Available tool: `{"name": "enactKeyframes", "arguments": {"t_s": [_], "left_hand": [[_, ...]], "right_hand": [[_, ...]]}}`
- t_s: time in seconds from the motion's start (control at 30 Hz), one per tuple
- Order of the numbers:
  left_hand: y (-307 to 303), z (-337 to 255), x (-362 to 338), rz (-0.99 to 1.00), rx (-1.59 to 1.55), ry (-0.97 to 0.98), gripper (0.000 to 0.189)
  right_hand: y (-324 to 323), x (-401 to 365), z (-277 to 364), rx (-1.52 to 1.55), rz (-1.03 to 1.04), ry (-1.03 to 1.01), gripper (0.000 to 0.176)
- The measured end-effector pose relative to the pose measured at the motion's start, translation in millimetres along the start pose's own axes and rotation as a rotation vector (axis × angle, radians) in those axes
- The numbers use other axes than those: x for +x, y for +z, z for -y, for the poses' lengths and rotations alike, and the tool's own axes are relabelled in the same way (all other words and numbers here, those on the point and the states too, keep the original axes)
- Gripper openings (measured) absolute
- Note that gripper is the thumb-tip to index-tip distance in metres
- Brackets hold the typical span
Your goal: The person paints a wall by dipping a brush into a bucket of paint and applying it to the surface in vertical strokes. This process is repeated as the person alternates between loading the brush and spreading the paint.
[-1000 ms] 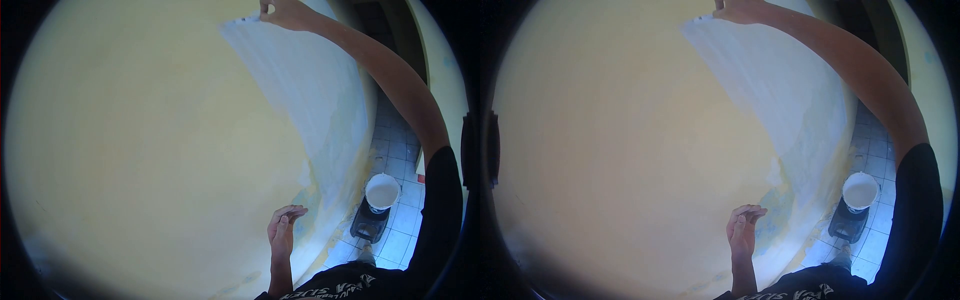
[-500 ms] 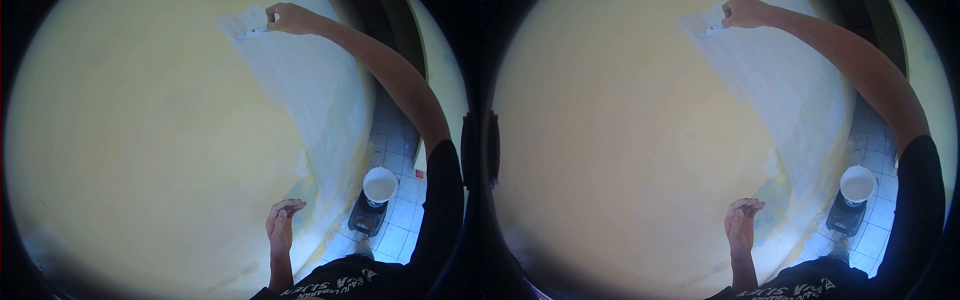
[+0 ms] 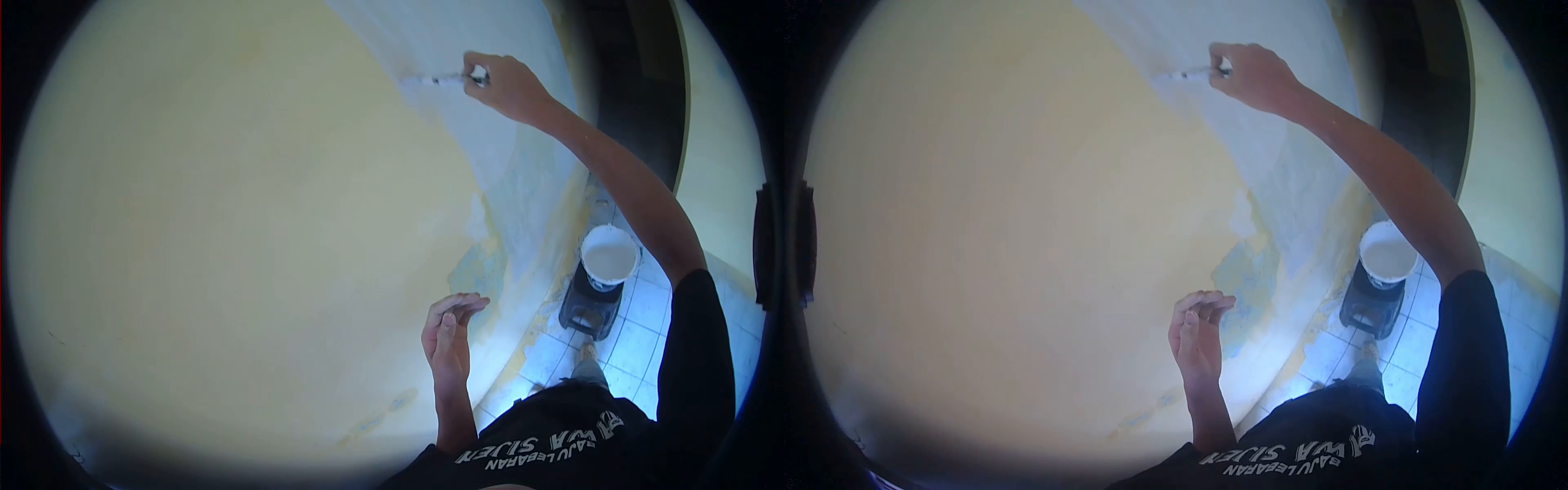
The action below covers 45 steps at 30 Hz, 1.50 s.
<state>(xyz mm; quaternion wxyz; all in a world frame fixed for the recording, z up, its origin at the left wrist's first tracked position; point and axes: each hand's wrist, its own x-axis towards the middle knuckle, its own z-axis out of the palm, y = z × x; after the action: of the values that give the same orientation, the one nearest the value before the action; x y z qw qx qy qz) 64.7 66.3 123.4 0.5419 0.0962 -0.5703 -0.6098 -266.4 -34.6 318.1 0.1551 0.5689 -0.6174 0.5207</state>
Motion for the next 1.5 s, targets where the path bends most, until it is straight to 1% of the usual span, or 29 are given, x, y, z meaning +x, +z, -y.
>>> {"name": "enactKeyframes", "arguments": {"t_s": [0.1,0.2,0.23,0.33,0.43,0.5,0.6,0.63,0.73,0.77,0.8,0.83,0.9,1.0,1.1,1.17,1.27,1.37,1.47,1.5], "left_hand": [[2,-7,1,0.048,0.030,0.006,0.035],[2,-7,-2,0.044,0.024,0.014,0.035],[4,-7,-1,0.039,0.018,0.008,0.035],[4,-9,-7,0.028,0.017,-0.009,0.035],[7,-4,-7,0.035,0.021,-0.008,0.036],[5,-3,-7,0.026,0.027,0.004,0.037],[3,0,-9,-0.011,0.046,0.013,0.036],[2,0,-11,-0.018,0.043,0.012,0.036],[-2,5,-17,-0.040,0.036,0.014,0.036],[-2,5,-17,-0.042,0.039,0.017,0.035],[-2,5,-19,-0.042,0.043,0.017,0.035],[-3,2,-19,-0.042,0.042,0.015,0.034],[-2,0,-20,-0.041,0.037,0.020,0.034],[-1,-2,-20,-0.039,0.031,0.006,0.034],[-1,0,-17,-0.022,0.021,0.000,0.034],[3,4,-13,-0.012,0.013,0.003,0.035],[5,8,-11,-0.023,0.012,-0.010,0.035],[7,15,-5,-0.046,0.014,-0.029,0.035],[15,25,8,-0.053,0.016,-0.060,0.036],[18,27,13,-0.046,0.019,-0.071,0.036]], "right_hand": [[29,-17,-15,-0.023,0.187,0.001,0.021],[30,-41,-33,-0.157,0.423,0.001,0.021],[27,-42,-39,-0.198,0.502,0.028,0.021],[41,-43,-61,-0.234,0.429,-0.085,0.023],[37,-8,-53,-0.114,0.325,-0.091,0.028],[27,14,-37,-0.108,0.193,-0.119,0.021],[5,22,-14,0.008,0.106,0.002,0.021],[6,21,-18,0.040,0.027,-0.032,0.021],[23,2,-28,0.024,-0.097,-0.049,0.022],[39,-12,-39,-0.028,-0.061,-0.106,0.022],[49,-32,-44,-0.026,0.088,-0.077,0.021],[61,-54,-48,-0.047,0.107,-0.079,0.019],[56,-77,-48,-0.106,0.365,0.024,0.020],[44,-80,-46,-0.259,0.618,-0.040,0.017],[45,-54,-34,-0.147,0.382,-0.108,0.017],[29,-23,-19,-0.129,0.201,-0.177,0.016],[-8,-3,14,-0.004,0.148,-0.068,0.015],[-22,-5,24,0.088,-0.021,-0.084,0.025],[28,-32,-12,-0.003,0.050,-0.122,0.014],[42,-51,-22,-0.027,0.127,-0.125,0.015]]}}
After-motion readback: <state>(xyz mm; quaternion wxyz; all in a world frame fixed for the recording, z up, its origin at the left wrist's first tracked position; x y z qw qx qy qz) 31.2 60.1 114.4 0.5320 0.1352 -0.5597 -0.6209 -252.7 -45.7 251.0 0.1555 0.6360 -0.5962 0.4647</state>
